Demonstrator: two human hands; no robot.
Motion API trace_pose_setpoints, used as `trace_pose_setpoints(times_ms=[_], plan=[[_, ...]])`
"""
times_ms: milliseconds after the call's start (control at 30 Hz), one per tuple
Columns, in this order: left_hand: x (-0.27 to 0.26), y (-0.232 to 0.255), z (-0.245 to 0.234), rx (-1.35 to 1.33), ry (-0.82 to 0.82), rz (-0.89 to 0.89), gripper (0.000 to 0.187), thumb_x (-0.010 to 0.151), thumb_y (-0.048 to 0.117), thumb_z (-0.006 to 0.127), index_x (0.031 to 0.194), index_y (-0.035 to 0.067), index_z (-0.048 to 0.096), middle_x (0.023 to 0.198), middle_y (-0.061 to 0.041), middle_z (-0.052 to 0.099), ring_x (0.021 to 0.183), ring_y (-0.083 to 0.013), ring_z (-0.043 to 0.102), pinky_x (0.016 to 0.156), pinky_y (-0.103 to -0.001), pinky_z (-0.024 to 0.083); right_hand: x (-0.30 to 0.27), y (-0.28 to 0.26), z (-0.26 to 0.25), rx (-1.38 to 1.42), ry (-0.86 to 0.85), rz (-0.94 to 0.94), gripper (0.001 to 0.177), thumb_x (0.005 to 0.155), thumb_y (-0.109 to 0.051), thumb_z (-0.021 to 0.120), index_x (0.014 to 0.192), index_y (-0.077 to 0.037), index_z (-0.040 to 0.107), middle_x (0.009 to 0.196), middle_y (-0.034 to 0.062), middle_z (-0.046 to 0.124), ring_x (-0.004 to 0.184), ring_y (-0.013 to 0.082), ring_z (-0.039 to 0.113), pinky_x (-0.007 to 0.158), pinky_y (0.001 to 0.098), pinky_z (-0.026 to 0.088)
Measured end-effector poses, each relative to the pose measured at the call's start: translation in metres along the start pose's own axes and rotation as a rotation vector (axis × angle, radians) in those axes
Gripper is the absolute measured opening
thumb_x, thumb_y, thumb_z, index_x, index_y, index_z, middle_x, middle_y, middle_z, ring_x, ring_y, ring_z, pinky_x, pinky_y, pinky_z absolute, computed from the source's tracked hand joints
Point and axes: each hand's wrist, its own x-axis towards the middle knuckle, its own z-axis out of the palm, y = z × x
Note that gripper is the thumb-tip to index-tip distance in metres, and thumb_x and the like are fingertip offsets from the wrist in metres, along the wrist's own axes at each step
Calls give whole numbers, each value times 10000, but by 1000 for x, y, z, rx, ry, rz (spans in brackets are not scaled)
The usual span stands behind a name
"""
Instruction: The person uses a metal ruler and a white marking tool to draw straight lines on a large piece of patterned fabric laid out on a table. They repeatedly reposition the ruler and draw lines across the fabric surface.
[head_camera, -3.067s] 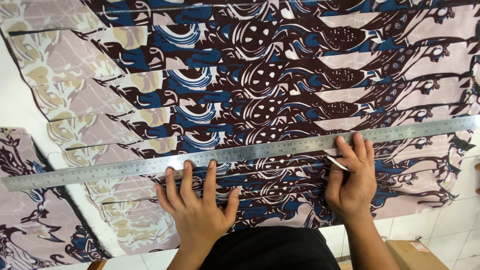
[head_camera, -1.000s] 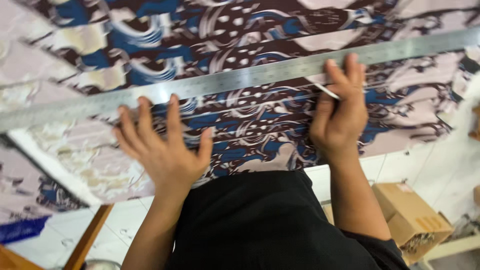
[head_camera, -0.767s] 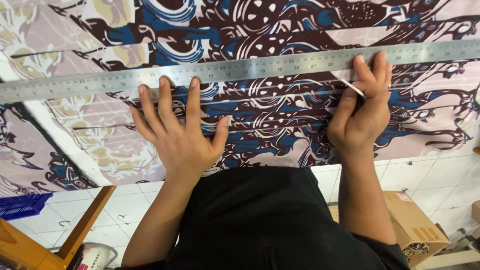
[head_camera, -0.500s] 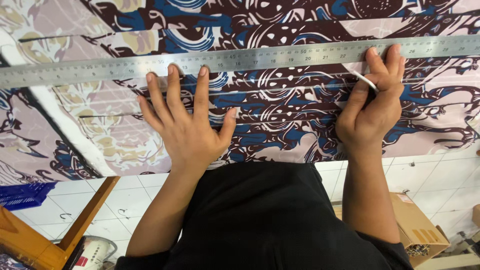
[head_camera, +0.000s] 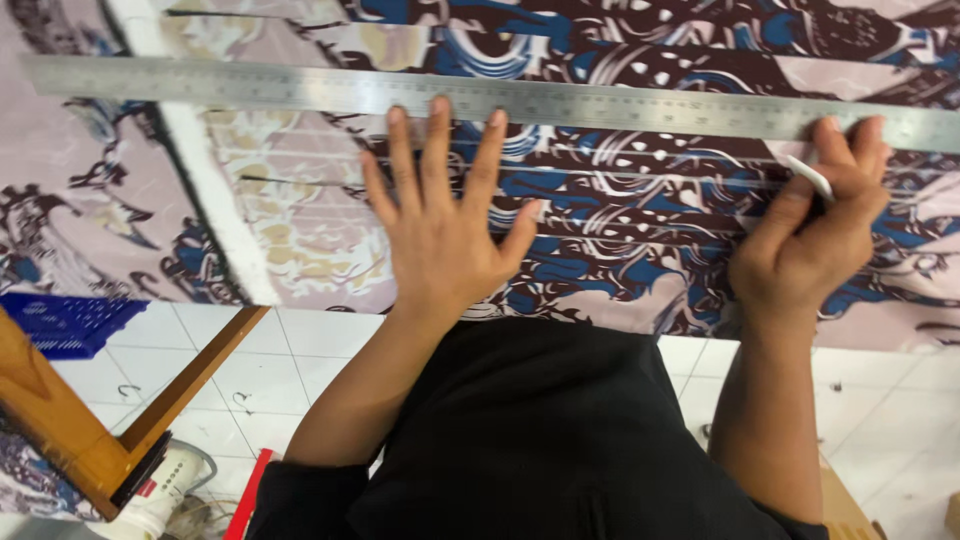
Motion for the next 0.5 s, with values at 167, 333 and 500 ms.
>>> trace_pose_setpoints(times_ms=[167, 333, 500], plan=[[-2, -1, -2, -29, -12, -9, 744, 1029, 648, 582, 1630, 265, 370, 1692, -194, 239, 1581, -468, 154, 1232, -759, 123, 5, -10, -1, 34, 6, 15, 140, 1137, -17, 481, 1218, 94, 458, 1391, 341, 622, 1471, 572, 411, 1259, 613, 309], [-1, -3, 0, -74, 41, 23, 730, 1023, 625, 586, 1622, 272, 364, 1685, -200, 231, 1575, -477, 152, 1218, -781, 147, 5, -6, -2, -44, -23, -84, 104, 1204, -7, 476, 1233, 80, 428, 1443, 365, 626, 1529, 569, 394, 1264, 585, 289], [-3, -4, 2, -73, 36, 14, 719, 1034, 624, 576, 1627, 275, 365, 1698, -191, 230, 1587, -469, 146, 1223, -780, 157, 4, -6, 0, -21, -12, -50, 102, 1161, 4, 456, 1208, 89, 427, 1400, 382, 621, 1492, 589, 397, 1272, 623, 301]])
